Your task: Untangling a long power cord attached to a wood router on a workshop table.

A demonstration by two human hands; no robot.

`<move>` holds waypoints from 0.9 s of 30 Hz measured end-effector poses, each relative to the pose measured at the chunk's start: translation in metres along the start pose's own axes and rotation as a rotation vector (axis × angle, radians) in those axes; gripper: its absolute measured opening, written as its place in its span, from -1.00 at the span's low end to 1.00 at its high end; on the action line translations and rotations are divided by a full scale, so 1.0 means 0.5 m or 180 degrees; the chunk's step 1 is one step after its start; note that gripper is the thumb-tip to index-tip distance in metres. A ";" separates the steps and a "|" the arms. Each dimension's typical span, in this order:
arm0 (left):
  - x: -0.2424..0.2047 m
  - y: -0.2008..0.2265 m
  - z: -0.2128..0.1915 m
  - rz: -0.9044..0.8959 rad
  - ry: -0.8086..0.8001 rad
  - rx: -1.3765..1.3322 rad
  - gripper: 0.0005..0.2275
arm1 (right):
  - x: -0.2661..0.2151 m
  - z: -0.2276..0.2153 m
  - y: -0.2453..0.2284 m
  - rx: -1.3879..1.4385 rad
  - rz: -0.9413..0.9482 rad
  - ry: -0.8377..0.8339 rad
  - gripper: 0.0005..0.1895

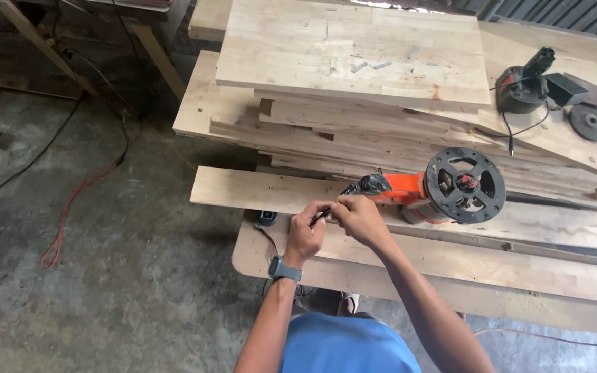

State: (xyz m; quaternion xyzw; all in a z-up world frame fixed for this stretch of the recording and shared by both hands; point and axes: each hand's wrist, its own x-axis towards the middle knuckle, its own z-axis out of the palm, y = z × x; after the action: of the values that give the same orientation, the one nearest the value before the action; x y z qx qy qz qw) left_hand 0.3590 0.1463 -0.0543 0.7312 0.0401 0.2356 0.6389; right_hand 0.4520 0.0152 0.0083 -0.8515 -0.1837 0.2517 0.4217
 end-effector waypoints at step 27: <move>0.017 -0.066 -0.020 -0.2391 -0.0047 -0.2260 -0.55 | 0.046 0.043 0.164 0.0071 -0.0312 -0.0004 -0.84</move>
State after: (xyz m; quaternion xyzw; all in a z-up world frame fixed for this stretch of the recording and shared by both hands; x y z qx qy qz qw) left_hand 0.3706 0.1643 -0.0824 0.4062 0.2129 -0.0161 0.8885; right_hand 0.4662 -0.0065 -0.0754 -0.8366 -0.2226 0.2333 0.4429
